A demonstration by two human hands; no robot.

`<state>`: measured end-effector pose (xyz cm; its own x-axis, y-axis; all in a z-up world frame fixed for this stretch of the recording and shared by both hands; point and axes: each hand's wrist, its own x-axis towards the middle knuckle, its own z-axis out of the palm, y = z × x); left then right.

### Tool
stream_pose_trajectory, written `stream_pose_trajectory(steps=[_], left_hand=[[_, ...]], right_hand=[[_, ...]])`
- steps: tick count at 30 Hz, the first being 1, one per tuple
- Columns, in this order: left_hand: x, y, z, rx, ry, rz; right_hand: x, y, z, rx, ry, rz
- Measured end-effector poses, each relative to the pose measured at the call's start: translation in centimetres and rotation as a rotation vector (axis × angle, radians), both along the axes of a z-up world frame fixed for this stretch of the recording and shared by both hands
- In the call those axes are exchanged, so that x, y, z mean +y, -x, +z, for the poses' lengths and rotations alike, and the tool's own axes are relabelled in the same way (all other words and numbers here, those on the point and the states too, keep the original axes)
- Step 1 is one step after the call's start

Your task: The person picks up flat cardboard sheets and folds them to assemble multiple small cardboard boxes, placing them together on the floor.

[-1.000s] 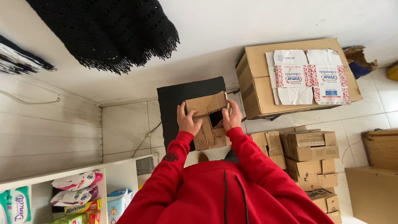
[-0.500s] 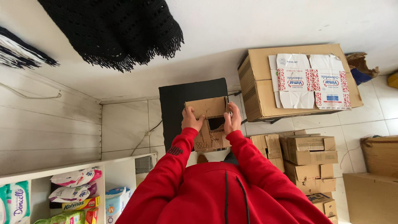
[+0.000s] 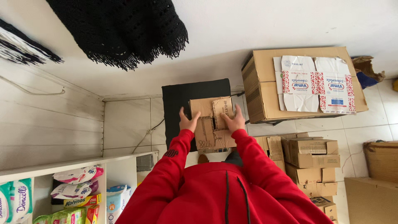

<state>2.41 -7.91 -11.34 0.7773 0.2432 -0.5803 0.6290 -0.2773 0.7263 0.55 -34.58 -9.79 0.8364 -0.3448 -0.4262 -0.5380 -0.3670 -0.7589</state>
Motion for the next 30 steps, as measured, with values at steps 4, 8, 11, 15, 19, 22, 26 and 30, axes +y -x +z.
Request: stream_pose_trajectory(steps=[4, 8, 11, 15, 19, 22, 26, 30], left_hand=[[-0.5, 0.5, 0.5, 0.088, -0.001, -0.057], [0.4, 0.7, 3.9, 0.006, 0.134, -0.047], [2.0, 1.5, 7.2, -0.241, 0.25, -0.067], [4.3, 1.5, 5.4, -0.666, 0.41, -0.131], [4.3, 3.4, 7.2, -0.663, 0.503, -0.158], [4.3, 4.9, 4.6, -0.674, 0.517, -0.103], [4.8, 7.4, -1.8, -0.659, 0.508, -0.121], [5.1, 9.6, -6.8, -0.474, 0.483, -0.187]], right_hand=[[-0.3, 0.1, -1.1, 0.205, 0.083, 0.176], [2.0, 1.3, 11.2, 0.114, -0.138, 0.071], [0.2, 1.2, 10.8, 0.022, -0.382, -0.039], [-2.7, 1.4, 6.6, -0.185, -0.652, -0.074], [-2.0, 3.2, 9.0, -0.309, -0.67, 0.074], [-1.0, 4.3, 8.3, -0.376, -0.552, 0.221], [0.0, 6.3, 4.1, -0.295, -0.244, 0.286], [-1.6, 8.0, -2.4, -0.261, -0.101, 0.332]])
